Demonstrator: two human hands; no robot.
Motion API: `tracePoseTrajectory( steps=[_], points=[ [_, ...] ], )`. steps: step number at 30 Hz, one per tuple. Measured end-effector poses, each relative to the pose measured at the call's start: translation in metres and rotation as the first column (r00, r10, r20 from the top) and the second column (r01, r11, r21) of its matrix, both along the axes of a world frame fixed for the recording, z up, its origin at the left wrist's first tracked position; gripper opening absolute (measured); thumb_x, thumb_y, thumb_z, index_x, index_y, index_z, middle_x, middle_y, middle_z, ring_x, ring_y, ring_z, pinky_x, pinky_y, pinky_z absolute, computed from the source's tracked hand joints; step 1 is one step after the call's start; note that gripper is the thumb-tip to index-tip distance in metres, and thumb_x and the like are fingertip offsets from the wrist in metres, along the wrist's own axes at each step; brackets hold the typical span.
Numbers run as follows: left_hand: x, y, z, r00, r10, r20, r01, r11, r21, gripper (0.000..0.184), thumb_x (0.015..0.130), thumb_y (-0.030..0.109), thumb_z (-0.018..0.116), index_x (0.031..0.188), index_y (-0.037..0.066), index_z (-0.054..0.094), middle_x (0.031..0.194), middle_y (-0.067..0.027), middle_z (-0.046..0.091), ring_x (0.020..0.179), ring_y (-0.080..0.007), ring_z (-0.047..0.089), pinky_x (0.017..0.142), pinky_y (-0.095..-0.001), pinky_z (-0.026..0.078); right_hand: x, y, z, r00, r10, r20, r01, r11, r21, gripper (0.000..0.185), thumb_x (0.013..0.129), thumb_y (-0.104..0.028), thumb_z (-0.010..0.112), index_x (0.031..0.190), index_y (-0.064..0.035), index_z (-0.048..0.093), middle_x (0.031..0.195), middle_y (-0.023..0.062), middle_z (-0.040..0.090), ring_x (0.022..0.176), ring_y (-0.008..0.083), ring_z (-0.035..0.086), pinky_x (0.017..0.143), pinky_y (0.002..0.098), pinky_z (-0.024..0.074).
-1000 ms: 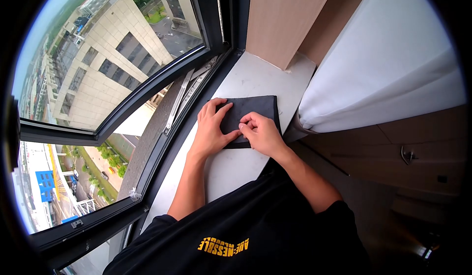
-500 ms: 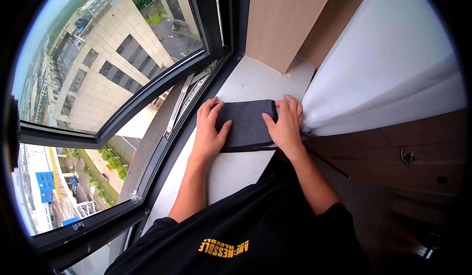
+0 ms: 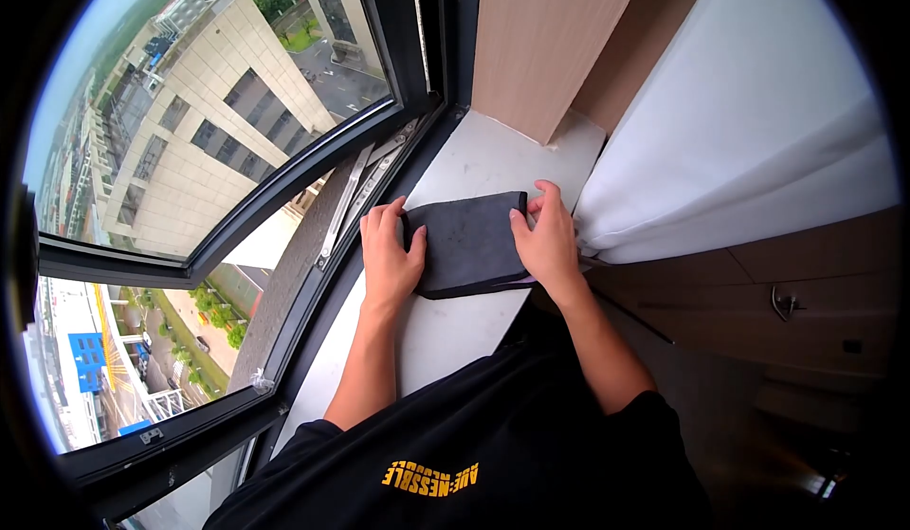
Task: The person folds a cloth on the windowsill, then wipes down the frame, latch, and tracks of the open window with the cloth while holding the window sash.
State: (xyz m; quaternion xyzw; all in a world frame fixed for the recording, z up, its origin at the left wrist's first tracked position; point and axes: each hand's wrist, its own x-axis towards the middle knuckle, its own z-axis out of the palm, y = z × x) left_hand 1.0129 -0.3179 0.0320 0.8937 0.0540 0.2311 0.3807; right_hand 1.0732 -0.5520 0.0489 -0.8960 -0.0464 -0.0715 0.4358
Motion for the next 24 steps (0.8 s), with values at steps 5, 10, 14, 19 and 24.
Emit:
tracePoseTrajectory(
  steps=[5,10,14,19,24],
  points=[
    [0.001,0.002,-0.005,0.999,-0.023,-0.028,0.022,0.998,-0.054,0.032,0.082,0.000,0.077,0.113,0.001,0.070,0.107,-0.0120,0.061,0.102,-0.0335,0.057,0.094,-0.0437,0.048,0.010,-0.016,-0.017,0.995,0.063,-0.080,-0.061,0.998,0.031,0.027,0.090,-0.002,0.075,0.114,0.0017,0.064,0.098,0.0143,0.070,0.087,0.0292,0.070,0.083,0.0366,0.0564],
    [0.001,0.009,-0.002,0.987,-0.154,0.040,0.159,0.961,-0.225,0.018,0.077,0.002,0.081,0.093,0.004,0.072,0.112,-0.0087,0.063,0.110,-0.0309,0.056,0.099,-0.0423,0.046,0.012,-0.023,-0.013,0.986,0.162,-0.033,-0.153,0.969,0.192,0.018,0.087,0.004,0.071,0.103,0.0018,0.065,0.110,0.0119,0.069,0.098,0.0274,0.066,0.090,0.0346,0.0534],
    [-0.004,0.030,0.022,0.796,-0.604,0.031,0.553,0.707,-0.441,0.015,0.074,0.009,0.085,0.076,0.004,0.072,0.123,-0.0084,0.068,0.122,-0.0306,0.053,0.107,-0.0402,0.040,0.009,-0.039,0.022,0.875,0.481,0.053,-0.483,0.871,0.085,0.020,0.080,0.011,0.064,0.097,0.0002,0.065,0.120,0.0106,0.068,0.115,0.0256,0.061,0.097,0.0362,0.0494],
    [-0.004,0.029,0.004,0.847,-0.527,-0.072,0.433,0.761,-0.483,0.021,0.079,0.017,0.087,0.079,0.002,0.073,0.114,-0.0100,0.071,0.113,-0.0285,0.060,0.098,-0.0394,0.048,0.011,-0.062,0.031,0.734,0.658,-0.169,-0.532,0.711,0.460,0.012,0.090,-0.001,0.058,0.093,0.0020,0.070,0.120,0.0089,0.070,0.109,0.0260,0.063,0.097,0.0322,0.0466],
    [-0.002,0.008,0.016,0.951,-0.299,-0.076,0.286,0.946,-0.152,0.033,0.078,0.024,0.090,0.099,0.003,0.074,0.112,-0.0094,0.069,0.109,-0.0306,0.062,0.095,-0.0397,0.050,-0.004,-0.039,0.041,0.905,0.411,-0.111,-0.403,0.911,0.087,0.017,0.095,-0.012,0.072,0.104,0.0024,0.068,0.113,0.0113,0.068,0.105,0.0274,0.065,0.100,0.0344,0.0475]
  ],
)
